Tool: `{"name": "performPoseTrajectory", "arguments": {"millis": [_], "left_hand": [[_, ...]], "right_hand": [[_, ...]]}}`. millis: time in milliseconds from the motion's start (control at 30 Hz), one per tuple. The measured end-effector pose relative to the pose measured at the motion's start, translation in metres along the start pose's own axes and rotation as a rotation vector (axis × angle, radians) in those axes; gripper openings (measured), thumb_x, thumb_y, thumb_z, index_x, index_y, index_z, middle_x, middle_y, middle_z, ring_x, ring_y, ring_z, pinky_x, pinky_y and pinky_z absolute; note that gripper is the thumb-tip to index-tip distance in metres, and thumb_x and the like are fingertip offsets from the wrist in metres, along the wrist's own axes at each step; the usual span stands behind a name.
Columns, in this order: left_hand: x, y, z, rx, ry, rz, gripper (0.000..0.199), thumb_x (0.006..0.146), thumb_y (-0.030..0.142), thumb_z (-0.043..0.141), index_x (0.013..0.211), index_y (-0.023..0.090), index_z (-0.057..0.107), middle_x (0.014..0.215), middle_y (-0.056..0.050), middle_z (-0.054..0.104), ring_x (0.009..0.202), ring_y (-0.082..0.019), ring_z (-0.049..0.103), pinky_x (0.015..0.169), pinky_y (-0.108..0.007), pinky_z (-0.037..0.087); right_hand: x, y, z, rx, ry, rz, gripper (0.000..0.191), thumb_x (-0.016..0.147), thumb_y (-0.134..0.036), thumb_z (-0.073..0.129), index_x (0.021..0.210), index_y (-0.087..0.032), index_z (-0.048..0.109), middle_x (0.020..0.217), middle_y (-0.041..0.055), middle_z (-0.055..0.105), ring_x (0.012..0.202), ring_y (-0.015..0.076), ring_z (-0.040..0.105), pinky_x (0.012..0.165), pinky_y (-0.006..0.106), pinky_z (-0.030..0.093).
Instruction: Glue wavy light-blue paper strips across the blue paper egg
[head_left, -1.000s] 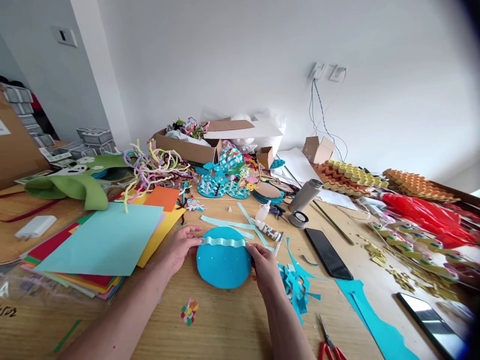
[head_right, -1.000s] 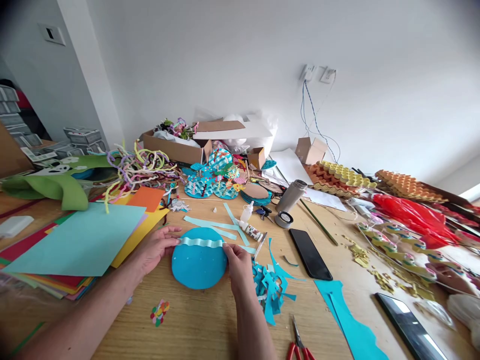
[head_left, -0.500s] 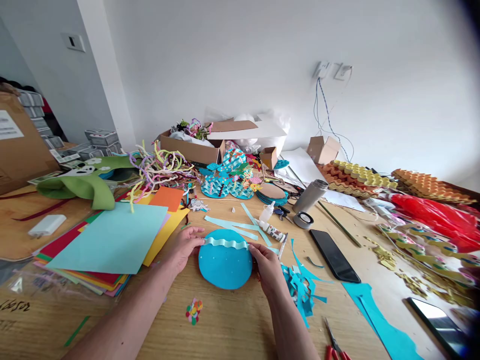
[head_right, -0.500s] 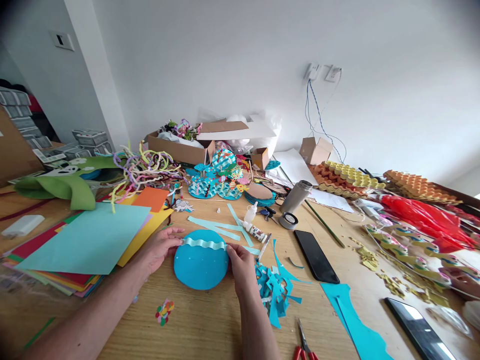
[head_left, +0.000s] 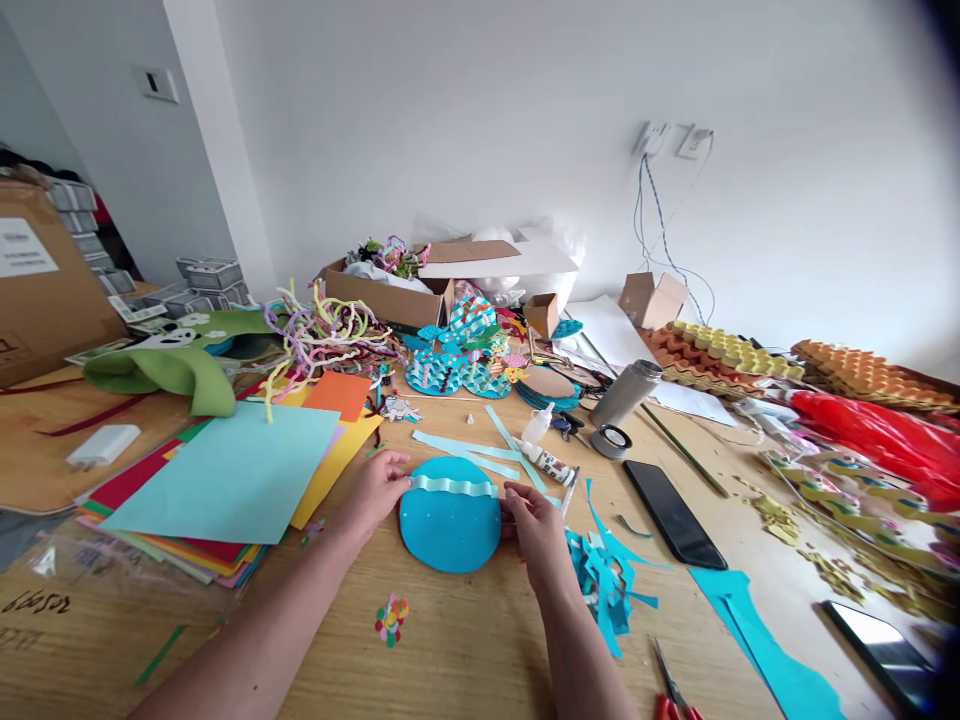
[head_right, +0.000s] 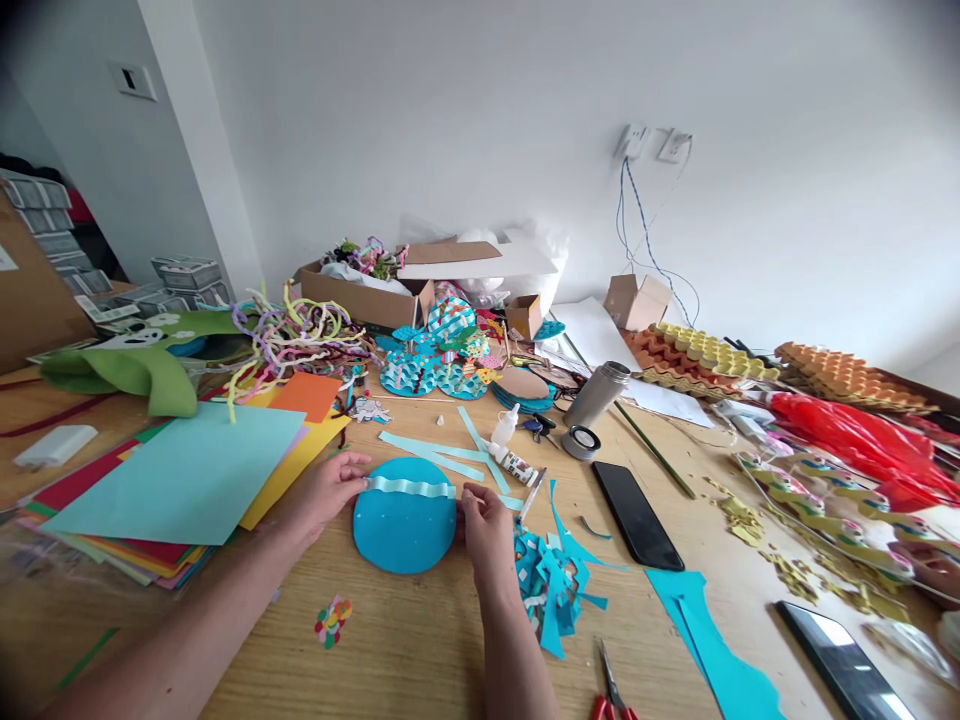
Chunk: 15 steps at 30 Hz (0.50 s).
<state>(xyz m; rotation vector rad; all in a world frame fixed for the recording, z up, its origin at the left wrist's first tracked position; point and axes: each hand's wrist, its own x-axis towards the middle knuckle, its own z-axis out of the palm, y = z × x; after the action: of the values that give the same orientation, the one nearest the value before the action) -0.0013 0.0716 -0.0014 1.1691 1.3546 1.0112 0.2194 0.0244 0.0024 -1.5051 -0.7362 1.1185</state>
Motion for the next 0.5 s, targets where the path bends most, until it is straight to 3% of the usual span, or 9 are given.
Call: {"name": "performPoseTrajectory", "arguments": {"millis": [167,267,400,500], "left_hand": [[0.003,-0.005,0.001,0.164,0.033,0.092,0.029,0.069,0.004,0.061,0.094,0.019,0.061,0.073,0.000,0.070,0.073,-0.017,0.067,0.070,-0.026,0.048],[0.001,-0.006,0.000,0.245,0.059,0.148,0.034,0.070,-0.001,0.059,0.096,0.021,0.062,0.080,-0.001,0.071,0.079,-0.017,0.066,0.074,-0.025,0.047],[-0.001,-0.007,0.000,0.302,0.091,0.208,0.037,0.068,-0.004,0.060,0.095,0.021,0.063,0.087,-0.004,0.070,0.084,-0.019,0.064,0.077,-0.026,0.047],[0.001,-0.009,0.001,0.305,0.090,0.233,0.037,0.067,-0.004,0.060,0.093,0.021,0.063,0.086,-0.003,0.069,0.084,-0.018,0.064,0.077,-0.026,0.047]], "right_hand": [[0.008,0.009,-0.005,-0.127,-0.008,-0.077,0.052,0.066,-0.053,0.064,0.101,-0.014,0.058,0.079,0.0102,0.072,0.066,0.0229,0.065,0.053,0.031,0.048],[0.008,0.011,-0.007,-0.318,0.078,-0.193,0.045,0.074,-0.049,0.057,0.102,-0.014,0.061,0.091,0.0136,0.070,0.075,0.0252,0.065,0.064,0.036,0.049],[-0.001,0.006,-0.002,-0.591,0.196,-0.524,0.034,0.085,-0.038,0.048,0.100,-0.016,0.068,0.098,0.0127,0.061,0.087,0.0255,0.057,0.077,0.040,0.045],[-0.015,0.000,0.011,-0.823,0.130,-0.806,0.033,0.090,-0.024,0.041,0.102,-0.020,0.071,0.088,0.0089,0.054,0.086,0.0240,0.050,0.079,0.040,0.043]]}}
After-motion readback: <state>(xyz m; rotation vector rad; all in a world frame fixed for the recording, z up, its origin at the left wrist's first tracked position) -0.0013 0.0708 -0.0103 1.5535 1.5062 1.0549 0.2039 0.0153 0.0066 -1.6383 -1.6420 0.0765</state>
